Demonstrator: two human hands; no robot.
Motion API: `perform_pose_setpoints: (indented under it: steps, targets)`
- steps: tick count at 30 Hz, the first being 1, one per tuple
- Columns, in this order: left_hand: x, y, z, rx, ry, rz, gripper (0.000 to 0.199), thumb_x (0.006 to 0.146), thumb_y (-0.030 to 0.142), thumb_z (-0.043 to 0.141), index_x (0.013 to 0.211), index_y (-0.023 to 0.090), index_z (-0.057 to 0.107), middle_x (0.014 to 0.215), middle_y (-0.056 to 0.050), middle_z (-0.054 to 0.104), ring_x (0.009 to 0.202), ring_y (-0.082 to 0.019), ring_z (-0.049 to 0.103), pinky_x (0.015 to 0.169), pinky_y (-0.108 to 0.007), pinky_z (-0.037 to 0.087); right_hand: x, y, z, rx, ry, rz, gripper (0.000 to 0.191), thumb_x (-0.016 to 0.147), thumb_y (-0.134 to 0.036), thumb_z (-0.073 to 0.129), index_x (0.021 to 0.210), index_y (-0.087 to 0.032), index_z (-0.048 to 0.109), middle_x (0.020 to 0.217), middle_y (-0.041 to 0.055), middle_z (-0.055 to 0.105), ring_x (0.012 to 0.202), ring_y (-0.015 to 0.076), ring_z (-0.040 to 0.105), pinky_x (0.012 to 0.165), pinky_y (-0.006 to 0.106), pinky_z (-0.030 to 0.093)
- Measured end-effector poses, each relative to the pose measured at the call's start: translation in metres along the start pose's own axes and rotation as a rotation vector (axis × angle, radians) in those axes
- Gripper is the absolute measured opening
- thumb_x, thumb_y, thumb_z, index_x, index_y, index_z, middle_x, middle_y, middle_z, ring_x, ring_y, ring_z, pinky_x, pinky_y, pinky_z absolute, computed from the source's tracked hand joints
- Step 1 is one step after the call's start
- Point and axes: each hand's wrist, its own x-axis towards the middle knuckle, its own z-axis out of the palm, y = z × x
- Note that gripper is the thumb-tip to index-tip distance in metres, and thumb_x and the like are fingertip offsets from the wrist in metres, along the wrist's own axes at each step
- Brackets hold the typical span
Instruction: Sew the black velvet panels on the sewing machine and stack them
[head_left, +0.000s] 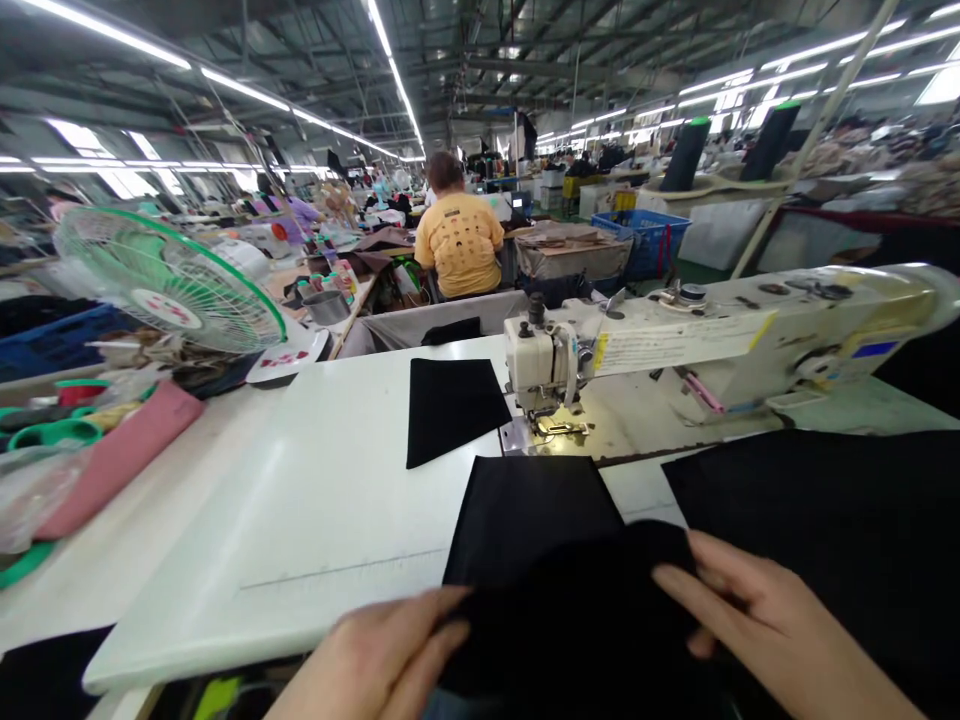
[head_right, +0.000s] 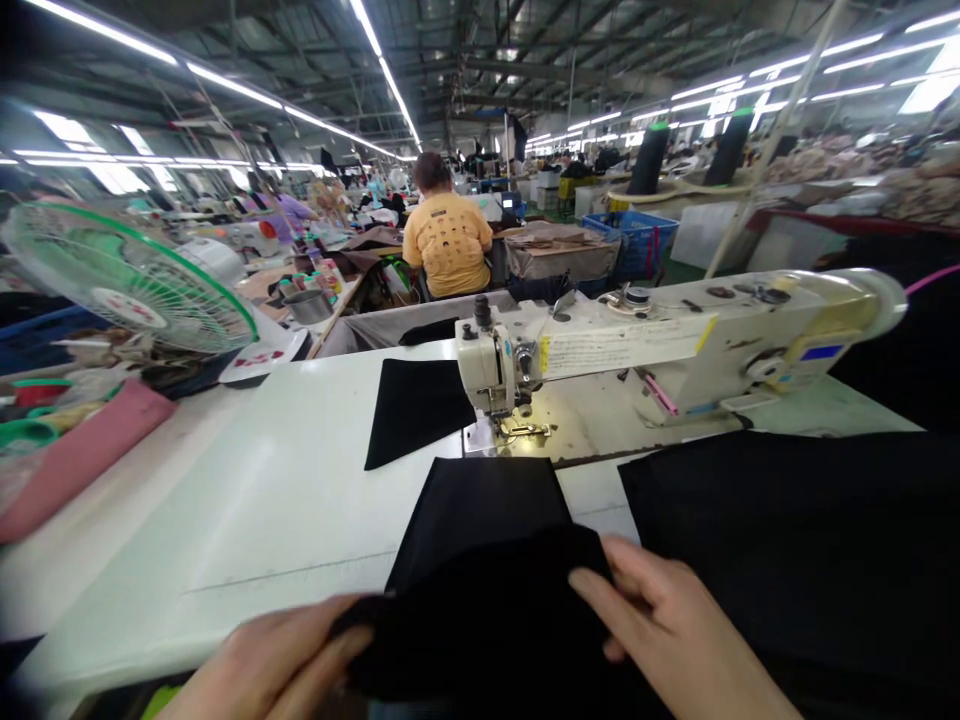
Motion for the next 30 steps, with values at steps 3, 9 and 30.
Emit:
perform_pose_setpoints:
  steps: [3, 9, 30]
  targets:
    - [0.043, -0.013, 0.027, 0.074, -0.035, -0.222, 0.026, 0.101, 0.032, 0.045, 0.099, 0.026, 0.070, 0.078, -0.001, 0.076, 0.064, -0.020, 0.072, 0.060, -0.027, 0.055, 0.042, 0.012, 0.024, -0.088, 0.034, 0.001, 0.043, 0.092, -0.052, 0.057, 0.061, -0.023, 0.050, 0.054, -0.0034, 0.049, 0.048, 0.0135, 0.053, 0.044, 0.024, 0.044]
    - [0.115, -0.056, 0.068, 0.096, -0.013, -0.374, 0.007, 0.087, 0.024, 0.066, 0.091, 0.018, 0.066, 0.107, -0.010, 0.067, 0.096, -0.026, 0.067, 0.084, -0.037, 0.053, 0.083, 0.046, 0.065, -0.222, 0.275, -0.067, 0.022, 0.086, -0.044, 0.059, 0.079, -0.023, 0.064, 0.105, 0.0104, 0.066, 0.098, 0.0299, 0.062, 0.089, 0.047, 0.051]
    - [0.083, -0.035, 0.041, -0.801, 0.348, -0.367, 0.021, 0.090, 0.034, 0.066, 0.099, 0.027, 0.082, 0.120, -0.007, 0.071, 0.112, -0.026, 0.064, 0.102, -0.037, 0.047, 0.076, 0.030, 0.053, 0.530, 0.322, 0.236, 0.048, 0.067, -0.061, 0.080, 0.100, -0.026, 0.080, 0.125, 0.0055, 0.073, 0.123, 0.0316, 0.063, 0.111, 0.042, 0.047]
